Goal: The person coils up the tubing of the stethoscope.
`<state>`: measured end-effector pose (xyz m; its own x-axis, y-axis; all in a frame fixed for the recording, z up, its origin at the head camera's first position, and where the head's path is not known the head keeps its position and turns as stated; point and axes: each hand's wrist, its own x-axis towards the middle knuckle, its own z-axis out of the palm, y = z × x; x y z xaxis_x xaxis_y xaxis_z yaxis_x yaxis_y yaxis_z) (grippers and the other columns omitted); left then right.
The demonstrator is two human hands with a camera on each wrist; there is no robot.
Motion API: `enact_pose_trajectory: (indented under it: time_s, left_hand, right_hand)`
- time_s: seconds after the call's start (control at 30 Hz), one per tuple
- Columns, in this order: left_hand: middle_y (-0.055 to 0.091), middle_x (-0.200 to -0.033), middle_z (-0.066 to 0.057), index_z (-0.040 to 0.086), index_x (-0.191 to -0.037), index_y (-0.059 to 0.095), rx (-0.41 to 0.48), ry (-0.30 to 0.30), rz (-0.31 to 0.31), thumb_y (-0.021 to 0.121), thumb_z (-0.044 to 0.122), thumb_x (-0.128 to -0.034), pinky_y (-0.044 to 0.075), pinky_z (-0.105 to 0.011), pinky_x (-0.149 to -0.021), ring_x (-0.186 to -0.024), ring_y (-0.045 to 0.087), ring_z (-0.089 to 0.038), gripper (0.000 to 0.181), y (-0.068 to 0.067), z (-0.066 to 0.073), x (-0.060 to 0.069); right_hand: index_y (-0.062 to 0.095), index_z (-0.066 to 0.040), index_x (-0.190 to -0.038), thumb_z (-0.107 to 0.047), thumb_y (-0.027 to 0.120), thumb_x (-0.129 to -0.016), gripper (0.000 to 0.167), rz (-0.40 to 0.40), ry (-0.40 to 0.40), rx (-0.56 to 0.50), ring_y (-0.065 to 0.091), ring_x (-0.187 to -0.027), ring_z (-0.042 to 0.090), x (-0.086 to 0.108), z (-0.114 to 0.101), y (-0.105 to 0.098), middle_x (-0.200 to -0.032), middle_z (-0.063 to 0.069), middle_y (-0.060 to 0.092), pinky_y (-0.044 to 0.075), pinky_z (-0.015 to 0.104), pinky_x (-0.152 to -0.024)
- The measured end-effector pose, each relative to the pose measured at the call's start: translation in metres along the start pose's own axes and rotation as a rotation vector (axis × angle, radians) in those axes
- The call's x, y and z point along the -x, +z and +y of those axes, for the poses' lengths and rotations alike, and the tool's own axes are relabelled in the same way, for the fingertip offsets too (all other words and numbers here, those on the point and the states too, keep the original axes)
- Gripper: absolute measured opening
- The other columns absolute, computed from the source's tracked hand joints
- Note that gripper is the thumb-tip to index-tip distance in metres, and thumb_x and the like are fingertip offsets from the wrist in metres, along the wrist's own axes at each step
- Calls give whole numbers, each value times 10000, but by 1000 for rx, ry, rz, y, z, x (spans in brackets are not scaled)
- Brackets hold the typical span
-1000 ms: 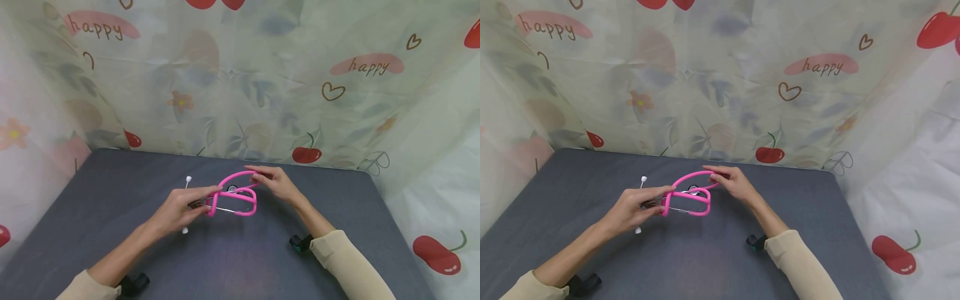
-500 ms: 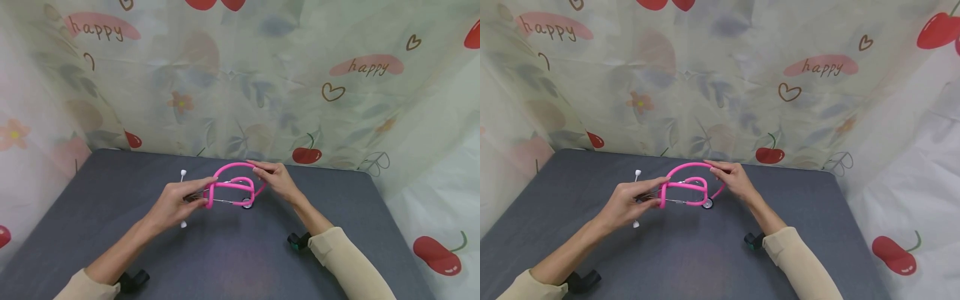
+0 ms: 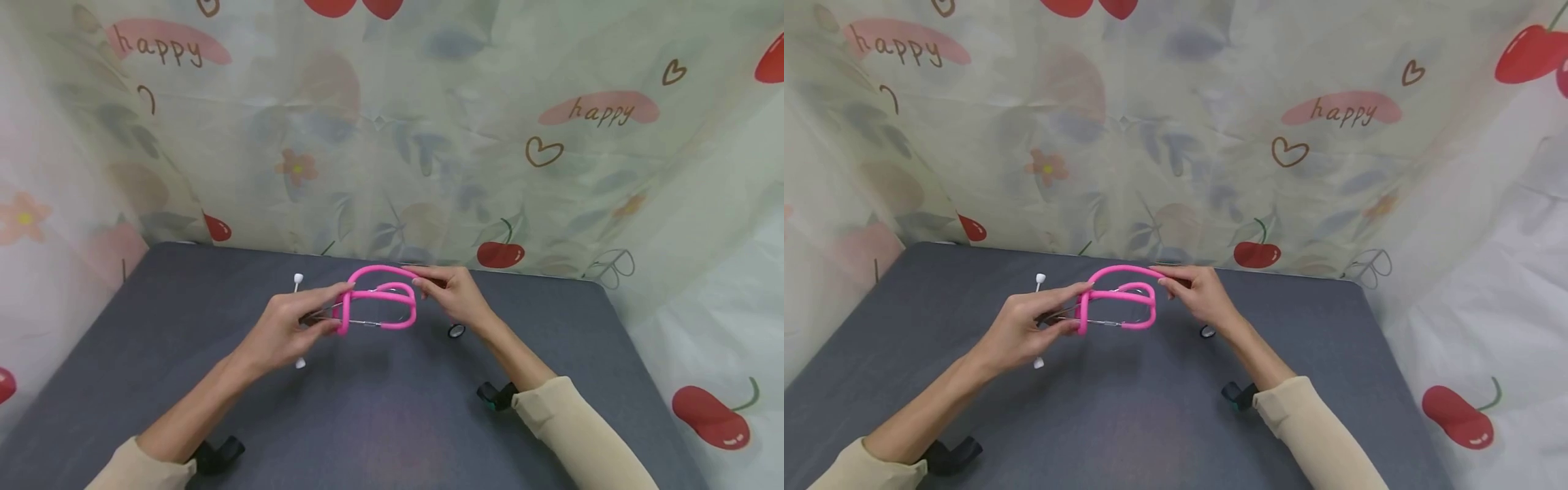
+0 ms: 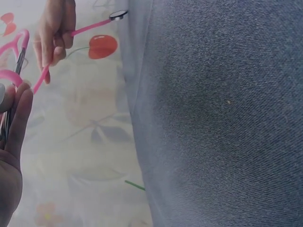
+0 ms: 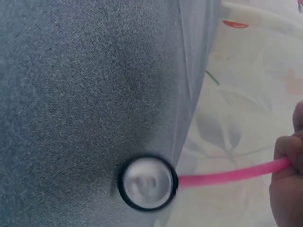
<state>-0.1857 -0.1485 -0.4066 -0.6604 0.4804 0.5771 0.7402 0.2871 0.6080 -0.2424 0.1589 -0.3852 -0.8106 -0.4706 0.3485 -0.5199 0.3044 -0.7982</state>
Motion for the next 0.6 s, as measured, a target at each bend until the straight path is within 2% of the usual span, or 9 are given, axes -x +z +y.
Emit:
enact_pose_trajectory:
  time_s: [0.13,0.23,0.37,0.47,0.6]
  left_hand:
    - [725,-1080,-20,112,-1412,569,14,5,12,784,-34,-814,561,-213,-740,-797,705,-26,652,-2,2,-2]
    - [732,-1045,-18,109,-1408,574,21,7,36,785,-47,-806,565,-219,-728,-793,709,-30,657,-4,3,-4]
    - [737,-1003,0,112,-1400,583,13,13,59,789,-50,-800,566,-216,-712,-768,707,-37,655,-5,3,-5]
    - [736,-1005,-6,108,-1395,588,18,11,70,790,-50,-799,566,-217,-704,-765,711,-50,649,-5,4,-6]
    - [725,-1056,-18,106,-1393,591,4,5,81,806,-46,-778,565,-213,-692,-769,710,-57,669,-3,5,-7]
  right_hand:
    - [657,45,-1259,11,619,-961,303,-1,-9,-38,486,-533,176,2,-4,-1,-762,240,665,350,231,-501]
    - [681,43,-1224,20,620,-957,275,6,6,-41,437,-504,159,4,-8,-1,-768,213,673,289,244,-472]
    - [697,36,-1203,19,638,-944,266,-9,26,3,491,-554,107,7,-13,0,-784,146,696,302,247,-492]
    - [698,51,-1188,28,650,-931,262,-32,24,24,515,-572,99,8,-15,2,-817,145,706,324,235,-499]
    - [723,41,-1146,30,664,-922,233,-53,24,46,487,-575,102,8,4,5,-830,144,705,335,224,-509]
